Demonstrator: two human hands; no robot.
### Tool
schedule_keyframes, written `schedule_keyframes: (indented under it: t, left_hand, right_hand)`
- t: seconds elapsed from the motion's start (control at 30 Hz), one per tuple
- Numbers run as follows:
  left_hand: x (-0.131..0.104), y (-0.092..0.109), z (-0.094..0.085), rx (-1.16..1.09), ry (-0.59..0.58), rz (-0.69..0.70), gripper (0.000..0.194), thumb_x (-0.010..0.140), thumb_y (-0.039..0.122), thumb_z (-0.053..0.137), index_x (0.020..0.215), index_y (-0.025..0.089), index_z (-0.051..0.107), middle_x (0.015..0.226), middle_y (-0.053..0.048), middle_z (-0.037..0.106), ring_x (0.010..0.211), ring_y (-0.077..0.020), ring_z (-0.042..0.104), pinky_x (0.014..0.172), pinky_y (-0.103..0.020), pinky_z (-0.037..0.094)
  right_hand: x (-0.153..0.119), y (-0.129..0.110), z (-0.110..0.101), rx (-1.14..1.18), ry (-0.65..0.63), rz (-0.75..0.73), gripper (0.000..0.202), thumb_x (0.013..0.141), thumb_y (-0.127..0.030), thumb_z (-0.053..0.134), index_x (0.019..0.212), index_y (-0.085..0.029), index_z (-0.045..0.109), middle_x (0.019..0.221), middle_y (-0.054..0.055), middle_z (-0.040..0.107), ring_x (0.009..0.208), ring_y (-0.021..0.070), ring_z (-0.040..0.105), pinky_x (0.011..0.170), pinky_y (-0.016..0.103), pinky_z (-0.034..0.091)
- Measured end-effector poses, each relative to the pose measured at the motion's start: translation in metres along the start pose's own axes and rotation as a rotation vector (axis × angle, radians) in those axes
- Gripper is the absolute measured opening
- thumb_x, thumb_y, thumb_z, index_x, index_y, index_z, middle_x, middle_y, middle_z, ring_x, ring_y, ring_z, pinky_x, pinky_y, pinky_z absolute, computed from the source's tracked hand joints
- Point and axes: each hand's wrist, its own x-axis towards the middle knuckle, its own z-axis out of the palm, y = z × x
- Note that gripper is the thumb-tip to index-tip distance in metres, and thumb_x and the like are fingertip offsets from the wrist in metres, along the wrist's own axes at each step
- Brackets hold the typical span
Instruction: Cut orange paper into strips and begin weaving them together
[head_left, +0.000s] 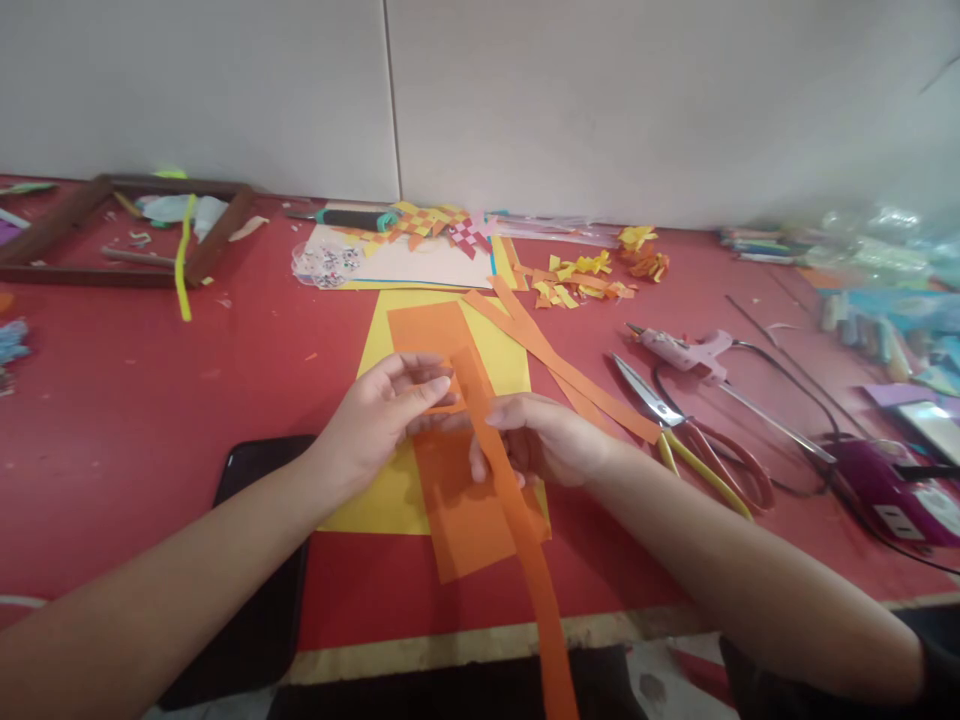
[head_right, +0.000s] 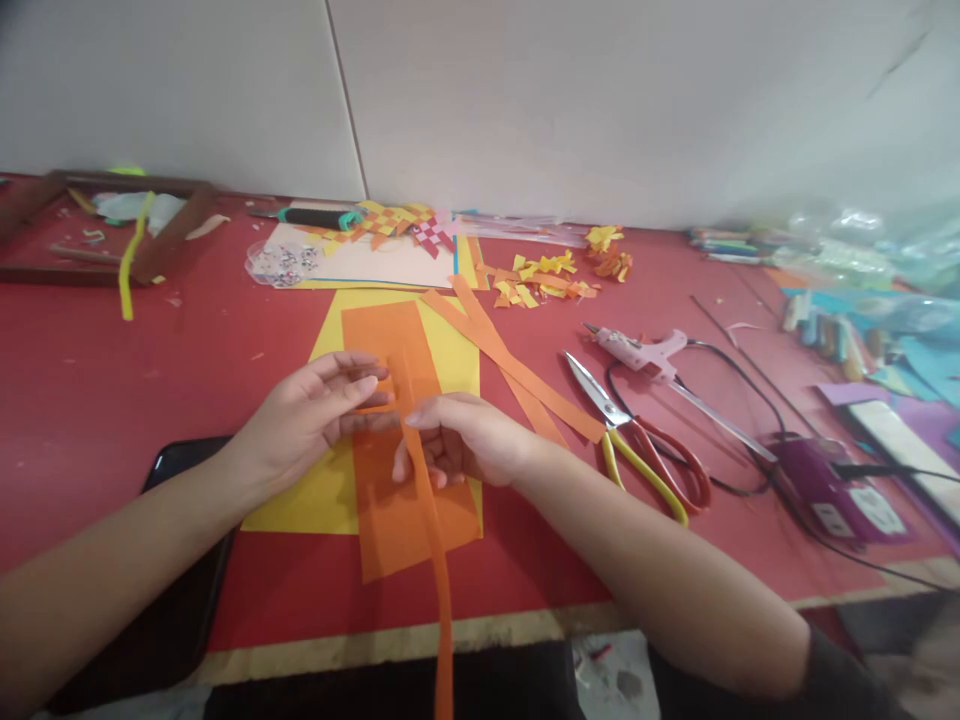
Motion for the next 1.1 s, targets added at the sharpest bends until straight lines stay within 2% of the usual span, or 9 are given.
schedule_keyframes:
  t: [0.2, 0.3, 0.37, 0.43, 0.5, 0.57, 0.8, 0.93, 1.1]
  left_hand:
    - [-0.001, 0.002, 0.001, -0.019, 0.029, -0.026, 0.031, 0.077, 0.019, 0.079, 0.104, 0.016, 0.064, 0.102, -0.006, 0.072, 0.092, -0.0164, 0.071, 0.083, -0.028, 0.058]
    - [-0.001, 0.002, 0.001, -0.033, 0.022, -0.051, 0.029, 0.078, 0.017, 0.078, 0.105, 0.017, 0.065, 0.103, -0.006, 0.072, 0.094, -0.0169, 0.071, 0.08, -0.026, 0.057]
    - [0.0, 0.002, 0.0, -0.061, 0.012, -0.06, 0.025, 0.08, 0.018, 0.077, 0.102, 0.017, 0.064, 0.098, -0.005, 0.072, 0.094, -0.0171, 0.071, 0.079, -0.025, 0.057]
    - [0.0, 0.002, -0.001, -0.08, -0.008, -0.06, 0.024, 0.081, 0.021, 0.077, 0.101, 0.018, 0.063, 0.095, -0.004, 0.071, 0.094, -0.0173, 0.071, 0.077, -0.025, 0.057]
    - [0.001, 0.001, -0.002, -0.087, -0.027, -0.051, 0.025, 0.082, 0.024, 0.077, 0.101, 0.018, 0.063, 0.095, -0.003, 0.071, 0.092, -0.0167, 0.071, 0.076, -0.025, 0.057]
    - [0.001, 0.001, -0.004, -0.085, -0.034, -0.045, 0.026, 0.081, 0.025, 0.078, 0.101, 0.018, 0.063, 0.095, -0.003, 0.071, 0.087, -0.0147, 0.071, 0.076, -0.024, 0.057]
    - [0.0, 0.001, -0.003, -0.074, -0.004, -0.064, 0.019, 0.081, 0.021, 0.077, 0.094, 0.016, 0.064, 0.091, -0.002, 0.071, 0.076, -0.0119, 0.07, 0.073, -0.024, 0.057]
    - [-0.001, 0.003, 0.0, -0.067, 0.015, -0.08, 0.014, 0.081, 0.019, 0.075, 0.091, 0.016, 0.065, 0.088, -0.001, 0.07, 0.075, -0.012, 0.069, 0.075, -0.026, 0.057]
    - [-0.001, 0.003, 0.001, -0.053, 0.031, -0.083, 0.015, 0.079, 0.019, 0.076, 0.091, 0.016, 0.066, 0.087, -0.001, 0.068, 0.08, -0.0128, 0.068, 0.077, -0.027, 0.057]
  right_hand:
    - [-0.007, -0.009, -0.005, -0.197, 0.15, -0.027, 0.039, 0.078, -0.044, 0.052, 0.054, -0.015, 0.064, 0.05, 0.004, 0.06, 0.041, 0.0103, 0.046, 0.04, 0.025, 0.032]
    - [-0.012, -0.012, -0.006, -0.316, 0.204, -0.108, 0.037, 0.08, -0.042, 0.056, 0.053, -0.018, 0.058, 0.049, 0.002, 0.057, 0.045, 0.0113, 0.046, 0.044, 0.026, 0.031]
    - [-0.014, -0.013, -0.006, -0.365, 0.203, -0.16, 0.027, 0.081, -0.037, 0.058, 0.062, -0.018, 0.062, 0.051, 0.0, 0.057, 0.049, 0.0113, 0.046, 0.048, 0.027, 0.031]
    - [-0.014, -0.013, -0.005, -0.42, 0.17, -0.184, 0.02, 0.082, -0.034, 0.058, 0.084, -0.018, 0.07, 0.052, -0.003, 0.056, 0.05, 0.0109, 0.045, 0.05, 0.026, 0.031]
    - [-0.014, -0.012, -0.005, -0.483, 0.136, -0.191, 0.031, 0.084, -0.033, 0.059, 0.107, -0.017, 0.07, 0.053, -0.005, 0.055, 0.051, 0.0104, 0.043, 0.051, 0.026, 0.031]
    - [-0.014, -0.011, -0.006, -0.528, 0.12, -0.203, 0.035, 0.086, -0.034, 0.059, 0.115, -0.016, 0.068, 0.054, -0.006, 0.054, 0.051, 0.0099, 0.042, 0.05, 0.025, 0.03]
    - [-0.013, -0.006, -0.003, -0.558, 0.123, -0.192, 0.029, 0.086, -0.042, 0.066, 0.098, -0.016, 0.068, 0.065, -0.003, 0.057, 0.054, 0.008, 0.046, 0.048, 0.023, 0.034]
    - [-0.013, -0.005, -0.001, -0.457, 0.153, -0.162, 0.033, 0.082, -0.045, 0.072, 0.099, -0.017, 0.067, 0.066, -0.005, 0.051, 0.049, 0.0055, 0.04, 0.042, 0.021, 0.03]
    - [-0.01, -0.001, -0.003, -0.406, 0.266, -0.163, 0.039, 0.078, -0.049, 0.075, 0.099, -0.017, 0.067, 0.058, -0.006, 0.051, 0.047, 0.0067, 0.044, 0.042, 0.021, 0.031]
